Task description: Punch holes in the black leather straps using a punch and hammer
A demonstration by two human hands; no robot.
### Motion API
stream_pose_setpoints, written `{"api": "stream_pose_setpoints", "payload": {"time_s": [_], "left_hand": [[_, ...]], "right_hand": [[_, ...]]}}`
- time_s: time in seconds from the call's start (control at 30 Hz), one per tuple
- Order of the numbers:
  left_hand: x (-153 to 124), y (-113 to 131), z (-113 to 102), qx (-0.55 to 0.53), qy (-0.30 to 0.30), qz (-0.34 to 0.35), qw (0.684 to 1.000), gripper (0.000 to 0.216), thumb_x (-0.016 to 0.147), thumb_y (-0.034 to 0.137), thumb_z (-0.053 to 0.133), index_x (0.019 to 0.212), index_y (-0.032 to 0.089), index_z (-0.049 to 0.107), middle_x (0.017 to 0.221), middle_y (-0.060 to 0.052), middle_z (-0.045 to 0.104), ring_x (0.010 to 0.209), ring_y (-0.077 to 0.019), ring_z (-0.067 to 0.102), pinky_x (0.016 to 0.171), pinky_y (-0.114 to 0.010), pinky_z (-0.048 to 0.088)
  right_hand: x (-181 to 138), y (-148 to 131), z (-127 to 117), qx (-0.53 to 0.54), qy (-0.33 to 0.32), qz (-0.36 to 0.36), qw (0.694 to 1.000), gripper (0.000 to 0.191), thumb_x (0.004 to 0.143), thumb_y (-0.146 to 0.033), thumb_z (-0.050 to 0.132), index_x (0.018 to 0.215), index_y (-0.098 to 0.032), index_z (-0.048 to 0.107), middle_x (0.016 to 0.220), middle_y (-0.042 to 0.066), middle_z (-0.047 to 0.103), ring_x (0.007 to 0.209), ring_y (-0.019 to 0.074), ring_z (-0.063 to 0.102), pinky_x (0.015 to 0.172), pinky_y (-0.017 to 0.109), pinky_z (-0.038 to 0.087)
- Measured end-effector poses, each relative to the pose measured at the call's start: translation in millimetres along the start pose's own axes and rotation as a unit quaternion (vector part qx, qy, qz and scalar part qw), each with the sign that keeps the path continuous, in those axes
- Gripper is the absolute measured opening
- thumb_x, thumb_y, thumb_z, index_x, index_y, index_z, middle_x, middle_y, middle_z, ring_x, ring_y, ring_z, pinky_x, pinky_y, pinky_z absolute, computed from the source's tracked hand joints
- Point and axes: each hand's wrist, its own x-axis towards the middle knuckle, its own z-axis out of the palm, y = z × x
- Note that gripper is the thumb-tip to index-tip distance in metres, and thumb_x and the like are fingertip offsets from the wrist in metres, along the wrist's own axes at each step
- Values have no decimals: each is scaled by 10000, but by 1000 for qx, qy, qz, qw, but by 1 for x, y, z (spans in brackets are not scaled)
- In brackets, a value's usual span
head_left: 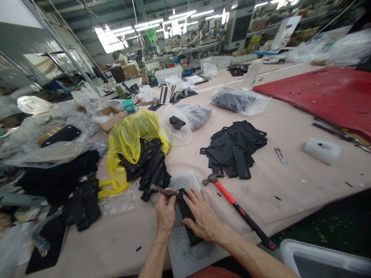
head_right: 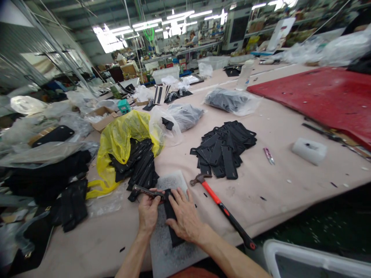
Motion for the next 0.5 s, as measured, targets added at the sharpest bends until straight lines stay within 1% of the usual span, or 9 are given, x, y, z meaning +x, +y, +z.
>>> {"api": "stream_pose_setpoints", "payload": {"time_s": [0.1, 0.33, 0.5], "left_hand": [[7, -3, 2, 41, -12, 26, 999, 282, 816, 325, 661, 1047, 169, 621, 1003, -80, 720, 950, -218, 695, 914, -386, 545], [11, -8, 4, 80, -30, 47, 995, 224, 860, 297, 607, 1041, 171, 649, 1046, -77, 717, 991, -219, 677, 944, -373, 517], [11, -6, 3, 125, -48, 72, 988, 216, 855, 306, 628, 1020, 187, 700, 1074, -75, 714, 1037, -238, 655, 983, -390, 489]], "right_hand": [[-10, 1, 5, 4, -6, -3, 1000, 778, 812, -396, 640, 1494, -166, 342, 1581, 123, 247, 1468, 329, 102, 1170, 606, 47], [-10, 2, 2, 26, 1, 4, 1000, 763, 820, -409, 638, 1488, -175, 352, 1574, 122, 269, 1465, 318, 128, 1179, 584, 55], [-10, 2, 0, 51, 20, 18, 998, 695, 830, -456, 636, 1429, -167, 437, 1520, 139, 362, 1449, 311, 183, 1184, 554, 55]]}}
